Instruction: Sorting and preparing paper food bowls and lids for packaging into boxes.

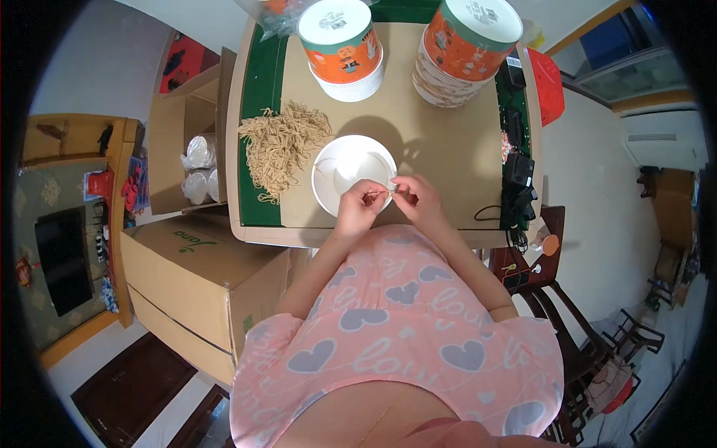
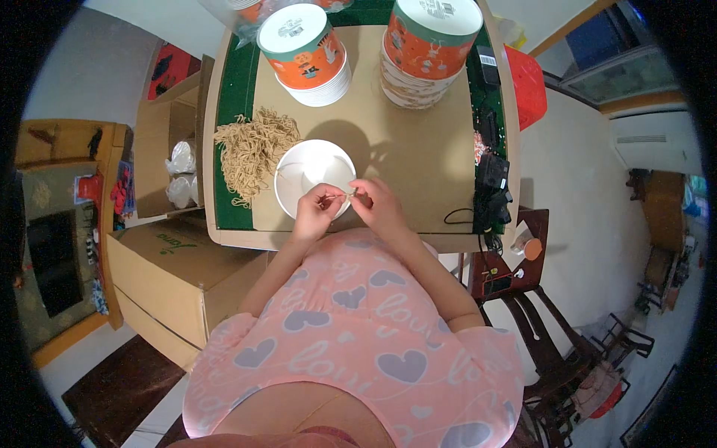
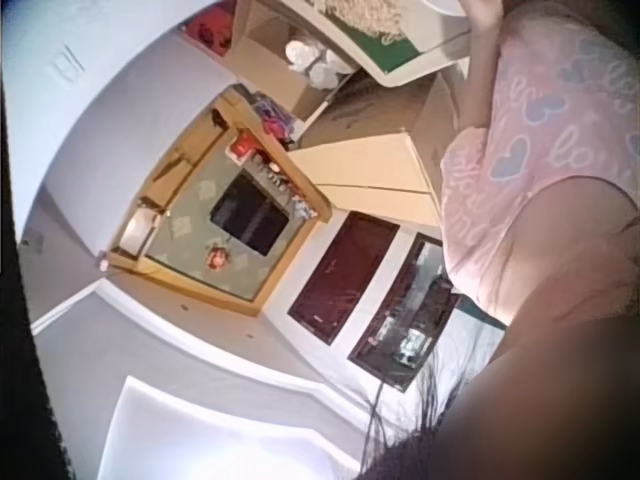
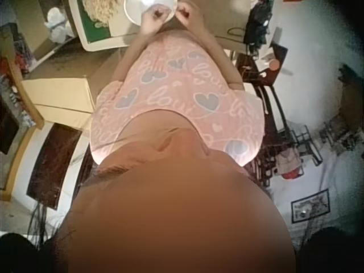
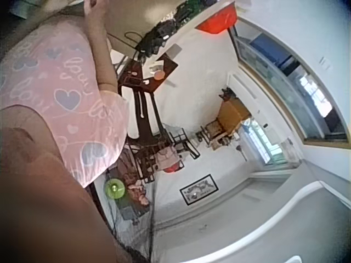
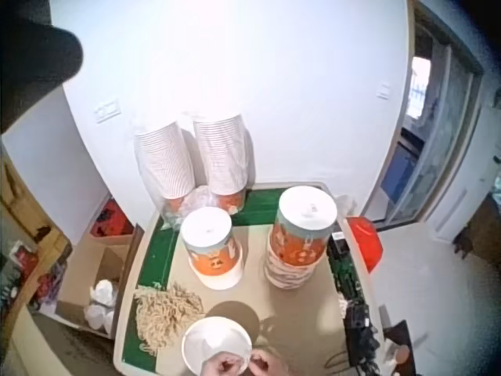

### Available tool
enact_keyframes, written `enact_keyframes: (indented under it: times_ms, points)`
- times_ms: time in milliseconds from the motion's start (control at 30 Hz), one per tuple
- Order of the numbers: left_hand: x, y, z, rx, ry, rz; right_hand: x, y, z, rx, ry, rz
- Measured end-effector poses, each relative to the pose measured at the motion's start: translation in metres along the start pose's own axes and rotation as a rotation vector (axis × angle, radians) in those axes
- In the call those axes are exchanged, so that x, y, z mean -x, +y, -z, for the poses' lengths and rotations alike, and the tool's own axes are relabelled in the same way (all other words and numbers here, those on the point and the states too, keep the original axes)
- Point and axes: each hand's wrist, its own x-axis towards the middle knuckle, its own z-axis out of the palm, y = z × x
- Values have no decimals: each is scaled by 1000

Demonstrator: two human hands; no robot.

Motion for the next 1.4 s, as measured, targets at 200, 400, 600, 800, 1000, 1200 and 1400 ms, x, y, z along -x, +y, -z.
enact_keyframes:
  times_ms: [200, 400, 600, 800, 1000, 1200, 1400]
  points:
    - [-1, 5, 3, -49, -21, -29, -6, 9, -1, -46, -100, 53]
    - [-7, 3, -2, -86, -98, -27, -7, 13, 3, -644, -130, -428]
    - [-9, 5, -11, -16, -88, -20, -6, 9, 5, -623, -123, -357]
    - [-7, -3, -13, -17, -87, 0, -9, 11, 12, -836, -35, -382]
    - [-3, 6, -11, -56, -65, -20, -13, 0, 18, -835, -42, -358]
    - [-6, 30, -14, 14, -23, -109, -9, -9, 15, -519, -25, -159]
    - [-7, 29, -12, 98, -38, -31, -12, -1, 23, -731, -23, -301]
